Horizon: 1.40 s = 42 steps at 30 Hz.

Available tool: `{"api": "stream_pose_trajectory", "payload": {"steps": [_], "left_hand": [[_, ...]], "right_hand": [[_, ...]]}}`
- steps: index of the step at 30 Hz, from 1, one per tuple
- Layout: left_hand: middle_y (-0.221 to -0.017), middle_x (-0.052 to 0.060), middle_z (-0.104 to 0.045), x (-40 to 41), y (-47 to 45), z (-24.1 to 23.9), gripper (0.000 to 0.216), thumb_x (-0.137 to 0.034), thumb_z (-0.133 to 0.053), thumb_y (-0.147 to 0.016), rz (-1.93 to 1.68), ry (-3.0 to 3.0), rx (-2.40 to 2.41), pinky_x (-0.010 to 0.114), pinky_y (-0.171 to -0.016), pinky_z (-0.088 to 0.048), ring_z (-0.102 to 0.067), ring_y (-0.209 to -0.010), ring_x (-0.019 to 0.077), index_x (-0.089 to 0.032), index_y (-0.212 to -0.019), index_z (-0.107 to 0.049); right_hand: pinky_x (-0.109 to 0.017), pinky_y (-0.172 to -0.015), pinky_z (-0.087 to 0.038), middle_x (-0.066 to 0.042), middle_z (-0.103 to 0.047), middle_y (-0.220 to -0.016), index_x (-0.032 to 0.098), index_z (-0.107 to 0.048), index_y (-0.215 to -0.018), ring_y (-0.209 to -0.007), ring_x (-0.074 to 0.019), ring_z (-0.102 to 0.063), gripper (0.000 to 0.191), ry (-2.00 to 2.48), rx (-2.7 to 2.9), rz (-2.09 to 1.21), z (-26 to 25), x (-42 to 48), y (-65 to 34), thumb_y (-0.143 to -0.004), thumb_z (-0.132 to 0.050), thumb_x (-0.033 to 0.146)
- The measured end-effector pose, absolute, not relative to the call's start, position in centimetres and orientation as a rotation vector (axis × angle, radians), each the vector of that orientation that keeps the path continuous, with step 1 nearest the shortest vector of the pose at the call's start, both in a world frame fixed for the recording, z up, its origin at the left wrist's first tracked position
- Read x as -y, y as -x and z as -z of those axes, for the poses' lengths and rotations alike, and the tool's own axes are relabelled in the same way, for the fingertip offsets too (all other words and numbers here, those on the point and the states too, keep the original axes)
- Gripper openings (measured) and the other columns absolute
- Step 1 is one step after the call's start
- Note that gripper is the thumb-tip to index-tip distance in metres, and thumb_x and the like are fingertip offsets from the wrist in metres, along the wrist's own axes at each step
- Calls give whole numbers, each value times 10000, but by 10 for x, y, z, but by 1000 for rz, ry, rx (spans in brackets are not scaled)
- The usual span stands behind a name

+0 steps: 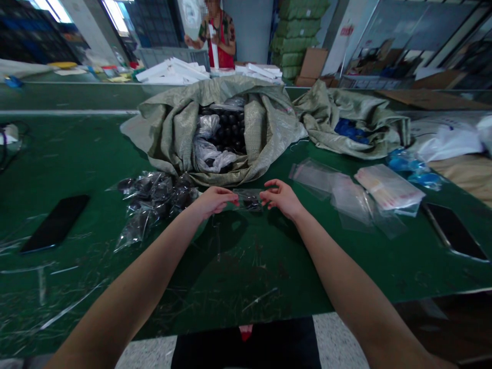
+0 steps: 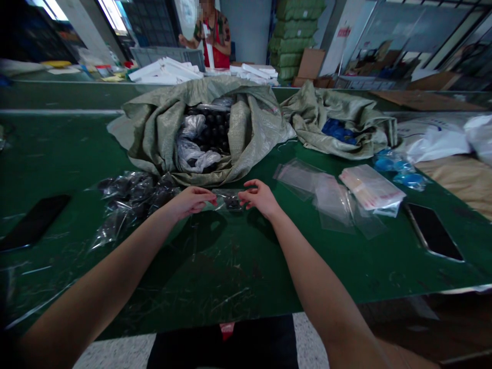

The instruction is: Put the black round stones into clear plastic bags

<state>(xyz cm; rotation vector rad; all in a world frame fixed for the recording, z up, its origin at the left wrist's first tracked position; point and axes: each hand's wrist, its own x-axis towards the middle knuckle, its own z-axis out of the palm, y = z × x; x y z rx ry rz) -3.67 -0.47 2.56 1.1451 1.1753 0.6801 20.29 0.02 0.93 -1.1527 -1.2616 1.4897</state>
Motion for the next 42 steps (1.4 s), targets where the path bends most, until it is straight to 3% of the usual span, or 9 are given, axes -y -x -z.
{"api": "stream_pose_trajectory", "payload": {"steps": [4, 8, 14, 17, 24, 34, 42], "left_hand": [[-674, 49, -671, 4, 39, -23, 255, -387, -727, -715, -621, -1277, -1195, 213, -368, -119, -243, -373, 14, -134, -742, -710], [-471, -14, -496, 2, 41, -21, 296, -427, -722, -719, -574, -1333, -1181, 220, -380, -113, -219, -374, 33, -131, -720, -719], [-429, -47, -389, 2, 41, -20, 312, -441, -715, -726, -546, -1367, -1182, 223, -386, -100, -203, -380, 42, -129, -731, -719], [-438, -43, -400, 2, 42, -19, 311, -442, -710, -728, -547, -1383, -1194, 224, -387, -108, -215, -390, 47, -131, -733, -720], [-644, 34, -632, 5, 40, -22, 296, -429, -711, -705, -537, -1385, -1241, 231, -382, -120, -250, -402, 38, -135, -742, -722], [-474, -45, -418, 5, 40, -23, 340, -463, -715, -698, -507, -1380, -1250, 235, -402, -103, -211, -413, 53, -138, -793, -740], [-454, -61, -353, 5, 40, -20, 352, -479, -693, -707, -480, -1462, -1309, 249, -396, -94, -210, -385, 58, -140, -784, -745]], "right_hand": [[-191, -452, -523, 10, -674, -707, 187, -513, -973, -607, -138, -684, 362, 1184, 1352, -1478, -13, 2, -206, -699, -749, 191], [-214, -492, -559, 6, -679, -711, 183, -531, -963, -638, -147, -693, 353, 1183, 1384, -1488, -15, 2, -209, -693, -758, 178], [-246, -527, -582, -5, -697, -739, 180, -550, -966, -653, -155, -696, 375, 1184, 1374, -1533, -14, 1, -211, -666, -769, 128], [-258, -551, -593, -13, -705, -736, 174, -551, -966, -667, -160, -700, 378, 1200, 1387, -1533, -15, 1, -211, -663, -769, 112], [-283, -619, -618, -11, -712, -722, 173, -561, -962, -693, -156, -703, 383, 1194, 1385, -1555, -14, 2, -211, -654, -774, 91], [-289, -662, -606, 10, -708, -706, 172, -576, -982, -669, -138, -685, 415, 1191, 1438, -1536, -12, 1, -213, -631, -791, 113], [-260, -623, -563, 10, -713, -705, 177, -582, -986, -630, -131, -668, 415, 1212, 1543, -1439, -7, -1, -212, -630, -792, 133]]}}
